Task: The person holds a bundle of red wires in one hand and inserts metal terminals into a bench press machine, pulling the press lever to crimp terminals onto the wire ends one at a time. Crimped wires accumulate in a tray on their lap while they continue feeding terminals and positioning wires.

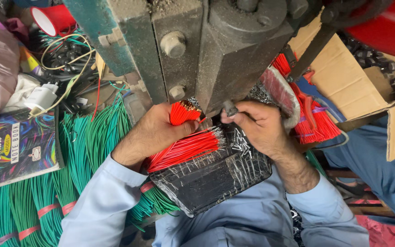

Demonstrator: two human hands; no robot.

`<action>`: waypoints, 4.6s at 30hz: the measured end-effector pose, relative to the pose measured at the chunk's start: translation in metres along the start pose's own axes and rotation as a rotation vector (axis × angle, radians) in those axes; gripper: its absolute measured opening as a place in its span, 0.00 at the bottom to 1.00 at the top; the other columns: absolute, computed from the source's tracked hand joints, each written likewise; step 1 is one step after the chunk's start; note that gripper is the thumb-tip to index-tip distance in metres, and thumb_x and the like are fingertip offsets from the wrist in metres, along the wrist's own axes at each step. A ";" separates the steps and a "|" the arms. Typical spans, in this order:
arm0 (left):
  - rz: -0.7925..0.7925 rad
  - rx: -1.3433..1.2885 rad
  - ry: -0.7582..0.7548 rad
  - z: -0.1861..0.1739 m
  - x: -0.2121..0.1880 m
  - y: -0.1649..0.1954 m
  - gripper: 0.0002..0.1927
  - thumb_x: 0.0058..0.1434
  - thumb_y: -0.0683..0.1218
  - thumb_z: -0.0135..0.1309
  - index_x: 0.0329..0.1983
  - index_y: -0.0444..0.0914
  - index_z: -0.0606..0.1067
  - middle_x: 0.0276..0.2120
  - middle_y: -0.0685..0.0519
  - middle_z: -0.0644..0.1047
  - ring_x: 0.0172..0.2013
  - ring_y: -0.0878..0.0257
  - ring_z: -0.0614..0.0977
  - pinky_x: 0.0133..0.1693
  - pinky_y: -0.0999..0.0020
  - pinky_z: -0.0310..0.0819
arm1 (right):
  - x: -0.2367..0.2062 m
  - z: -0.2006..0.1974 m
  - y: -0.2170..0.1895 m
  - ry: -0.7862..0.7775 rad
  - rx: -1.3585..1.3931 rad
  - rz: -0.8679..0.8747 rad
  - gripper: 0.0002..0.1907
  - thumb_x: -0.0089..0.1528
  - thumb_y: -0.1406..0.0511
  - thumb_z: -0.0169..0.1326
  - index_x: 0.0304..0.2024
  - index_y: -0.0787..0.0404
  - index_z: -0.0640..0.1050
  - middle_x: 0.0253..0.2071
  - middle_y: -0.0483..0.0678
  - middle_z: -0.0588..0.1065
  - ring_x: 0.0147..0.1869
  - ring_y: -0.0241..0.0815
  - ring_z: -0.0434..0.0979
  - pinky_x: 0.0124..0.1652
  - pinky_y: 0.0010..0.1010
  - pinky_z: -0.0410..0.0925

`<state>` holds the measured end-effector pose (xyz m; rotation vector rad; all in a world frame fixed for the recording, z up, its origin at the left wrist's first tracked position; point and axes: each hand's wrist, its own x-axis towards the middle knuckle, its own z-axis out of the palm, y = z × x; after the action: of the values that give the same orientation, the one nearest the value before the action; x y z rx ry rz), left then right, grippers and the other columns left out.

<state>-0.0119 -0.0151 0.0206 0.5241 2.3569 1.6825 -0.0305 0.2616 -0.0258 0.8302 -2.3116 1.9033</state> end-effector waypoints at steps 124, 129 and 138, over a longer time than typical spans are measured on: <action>0.074 0.049 0.008 0.002 0.002 0.001 0.09 0.60 0.43 0.59 0.42 0.36 0.80 0.30 0.52 0.84 0.33 0.68 0.82 0.38 0.68 0.78 | 0.006 0.017 -0.005 -0.050 0.012 0.077 0.05 0.64 0.70 0.61 0.42 0.66 0.82 0.38 0.44 0.81 0.44 0.29 0.78 0.44 0.23 0.73; 0.160 0.052 -0.027 0.004 0.000 -0.002 0.06 0.61 0.40 0.59 0.41 0.34 0.79 0.30 0.52 0.82 0.34 0.68 0.81 0.39 0.69 0.78 | -0.011 -0.006 -0.033 -0.070 -0.315 -0.042 0.07 0.63 0.69 0.61 0.44 0.64 0.82 0.39 0.46 0.81 0.43 0.36 0.82 0.43 0.26 0.73; 0.093 -0.012 -0.024 0.006 0.001 0.001 0.08 0.61 0.41 0.59 0.43 0.35 0.80 0.32 0.54 0.83 0.35 0.69 0.82 0.40 0.70 0.78 | -0.018 -0.006 -0.025 -0.054 -0.653 -0.094 0.07 0.58 0.67 0.64 0.38 0.62 0.83 0.35 0.48 0.76 0.40 0.45 0.79 0.40 0.33 0.70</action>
<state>-0.0110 -0.0091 0.0191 0.6573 2.3382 1.7171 -0.0063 0.2708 -0.0077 0.8748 -2.6085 0.9781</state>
